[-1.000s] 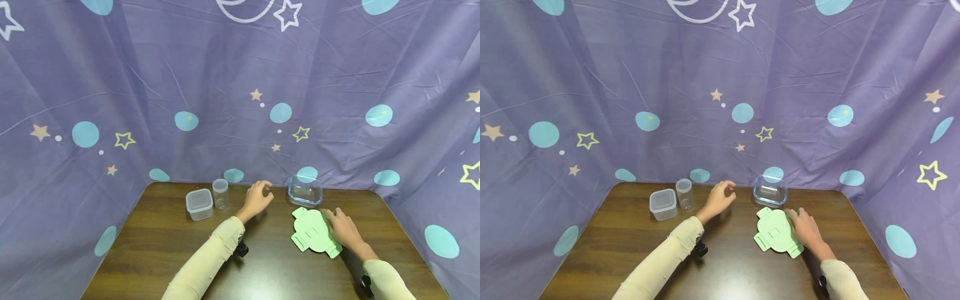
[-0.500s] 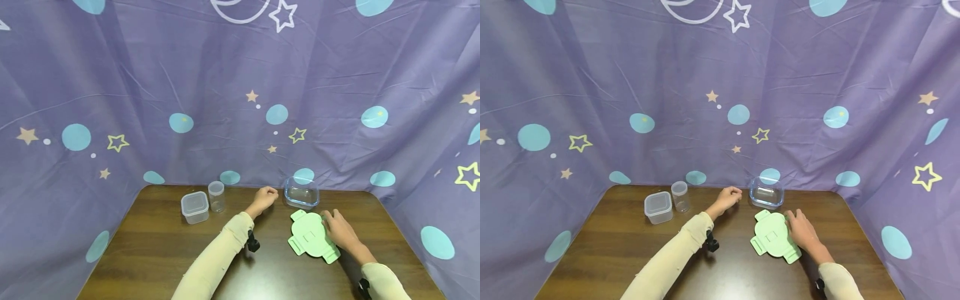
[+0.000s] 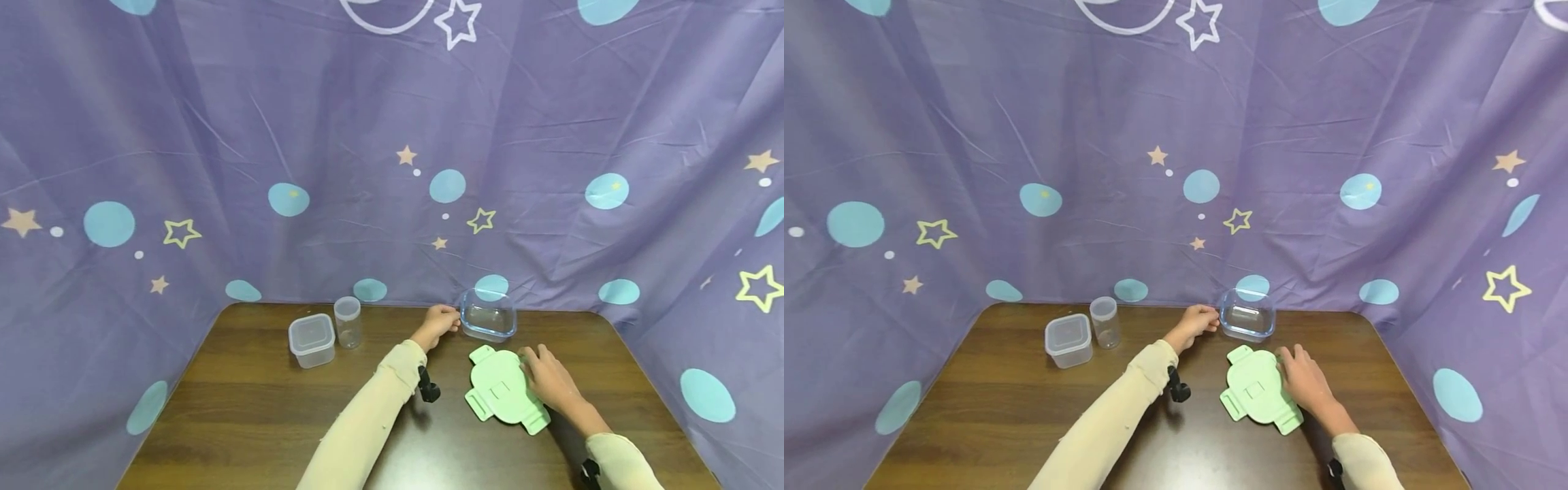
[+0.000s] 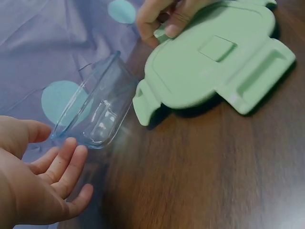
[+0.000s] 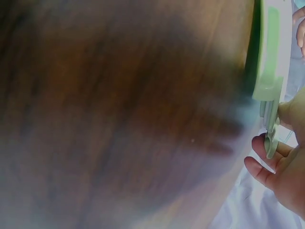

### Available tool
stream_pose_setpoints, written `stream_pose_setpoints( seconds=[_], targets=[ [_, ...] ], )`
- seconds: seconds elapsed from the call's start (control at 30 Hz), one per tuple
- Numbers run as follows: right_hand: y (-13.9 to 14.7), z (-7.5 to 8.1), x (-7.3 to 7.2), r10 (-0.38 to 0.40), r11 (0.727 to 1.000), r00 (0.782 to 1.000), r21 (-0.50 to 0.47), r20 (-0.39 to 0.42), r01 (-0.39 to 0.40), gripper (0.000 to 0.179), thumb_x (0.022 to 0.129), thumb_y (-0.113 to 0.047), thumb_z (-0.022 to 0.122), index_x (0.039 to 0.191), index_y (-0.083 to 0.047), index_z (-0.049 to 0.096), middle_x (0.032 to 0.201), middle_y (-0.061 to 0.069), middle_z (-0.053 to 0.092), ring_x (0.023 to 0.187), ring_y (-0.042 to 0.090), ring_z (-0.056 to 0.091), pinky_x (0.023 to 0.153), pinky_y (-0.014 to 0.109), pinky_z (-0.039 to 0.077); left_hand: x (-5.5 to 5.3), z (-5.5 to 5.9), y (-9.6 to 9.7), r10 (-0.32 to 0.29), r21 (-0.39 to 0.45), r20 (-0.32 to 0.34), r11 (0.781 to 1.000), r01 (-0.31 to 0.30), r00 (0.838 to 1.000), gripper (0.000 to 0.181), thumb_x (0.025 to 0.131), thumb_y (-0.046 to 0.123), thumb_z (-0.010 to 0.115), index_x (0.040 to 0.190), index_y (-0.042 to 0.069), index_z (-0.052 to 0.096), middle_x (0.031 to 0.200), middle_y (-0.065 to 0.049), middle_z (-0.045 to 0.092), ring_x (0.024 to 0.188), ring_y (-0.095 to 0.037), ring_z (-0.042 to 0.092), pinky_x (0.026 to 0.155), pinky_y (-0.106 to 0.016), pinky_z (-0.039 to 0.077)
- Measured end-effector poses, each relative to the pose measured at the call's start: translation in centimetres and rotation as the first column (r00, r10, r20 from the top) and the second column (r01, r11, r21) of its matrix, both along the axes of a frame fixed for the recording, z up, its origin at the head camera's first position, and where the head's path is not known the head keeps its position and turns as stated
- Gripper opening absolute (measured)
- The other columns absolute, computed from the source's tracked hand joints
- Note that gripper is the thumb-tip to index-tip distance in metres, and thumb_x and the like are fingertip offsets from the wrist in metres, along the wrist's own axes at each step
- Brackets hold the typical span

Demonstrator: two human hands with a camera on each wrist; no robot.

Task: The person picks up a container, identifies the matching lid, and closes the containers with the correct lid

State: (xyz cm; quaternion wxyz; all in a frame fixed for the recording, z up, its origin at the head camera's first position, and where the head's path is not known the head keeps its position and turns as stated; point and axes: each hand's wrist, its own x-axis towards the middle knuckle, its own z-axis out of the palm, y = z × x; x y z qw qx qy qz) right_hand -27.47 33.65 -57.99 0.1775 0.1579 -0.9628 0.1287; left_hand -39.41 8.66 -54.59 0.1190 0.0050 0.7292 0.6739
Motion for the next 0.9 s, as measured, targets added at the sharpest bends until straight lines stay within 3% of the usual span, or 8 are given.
stream_pose_setpoints(
  seconds=[0.13, 0.33, 0.47, 0.6, 0.9],
  targets=[
    [0.08, 0.13, -0.13, 0.005, 1.0, 1.0, -0.001, -0.018, -0.005, 0.024, 0.09, -0.003, 0.072, 0.113, -0.003, 0.064, 0.084, 0.008, 0.05, 0.064, 0.016, 0.043, 0.055, 0.031, 0.036, -0.42, 0.1, 0.19, -0.007, 0.039, 0.063, 0.999, 0.004, 0.998, 0.024, 0.095, 0.007, 0.064, 0.114, -0.006, 0.071, 0.096, -0.014, 0.075, 0.084, -0.024, 0.072, 0.094, -0.041, 0.06],
    [0.02, -0.15, 0.08, 0.022, 1.0, 0.998, -0.003, -0.051, -0.023, 0.024, 0.088, -0.002, 0.074, 0.111, -0.005, 0.065, 0.081, 0.005, 0.048, 0.063, 0.011, 0.038, 0.053, 0.026, 0.033, -0.45, -0.01, 0.21, -0.022, 0.014, 0.081, 1.0, 0.021, 0.997, 0.022, 0.093, 0.007, 0.069, 0.112, -0.004, 0.072, 0.105, -0.013, 0.077, 0.103, -0.036, 0.073, 0.097, -0.044, 0.057],
    [0.0, -0.45, 0.26, 0.02, 1.0, 0.997, -0.007, -0.07, -0.021, 0.025, 0.087, -0.001, 0.075, 0.109, -0.005, 0.065, 0.08, 0.004, 0.048, 0.063, 0.011, 0.038, 0.053, 0.026, 0.033, -0.71, -0.49, 0.43, -0.017, 0.026, 0.106, 1.0, 0.015, 0.994, 0.021, 0.091, 0.004, 0.071, 0.11, -0.004, 0.074, 0.092, -0.005, 0.077, 0.083, -0.024, 0.075, 0.09, -0.039, 0.058],
    [-0.1, -0.68, 0.22, 0.02, 1.0, 0.997, -0.006, -0.079, -0.021, 0.025, 0.086, -0.001, 0.076, 0.109, -0.005, 0.066, 0.08, 0.005, 0.049, 0.062, 0.011, 0.04, 0.053, 0.026, 0.034, -0.94, -0.78, 0.58, -0.022, 0.054, 0.155, 0.998, 0.013, 0.988, 0.023, 0.09, 0.002, 0.07, 0.112, -0.005, 0.073, 0.076, 0.003, 0.072, 0.064, -0.005, 0.065, 0.085, -0.035, 0.06],
    [-0.12, -0.38, -0.25, 0.004, 1.0, 1.0, 0.0, -0.001, -0.004, 0.023, 0.091, -0.004, 0.071, 0.113, -0.004, 0.065, 0.083, 0.009, 0.052, 0.064, 0.014, 0.043, 0.055, 0.029, 0.037, -0.76, -0.41, 0.04, -0.053, 0.141, 0.201, 0.99, 0.025, 0.978, 0.028, 0.089, -0.006, 0.066, 0.116, -0.013, 0.068, 0.07, 0.003, 0.064, 0.061, -0.004, 0.061, 0.093, -0.042, 0.061]
  ],
)
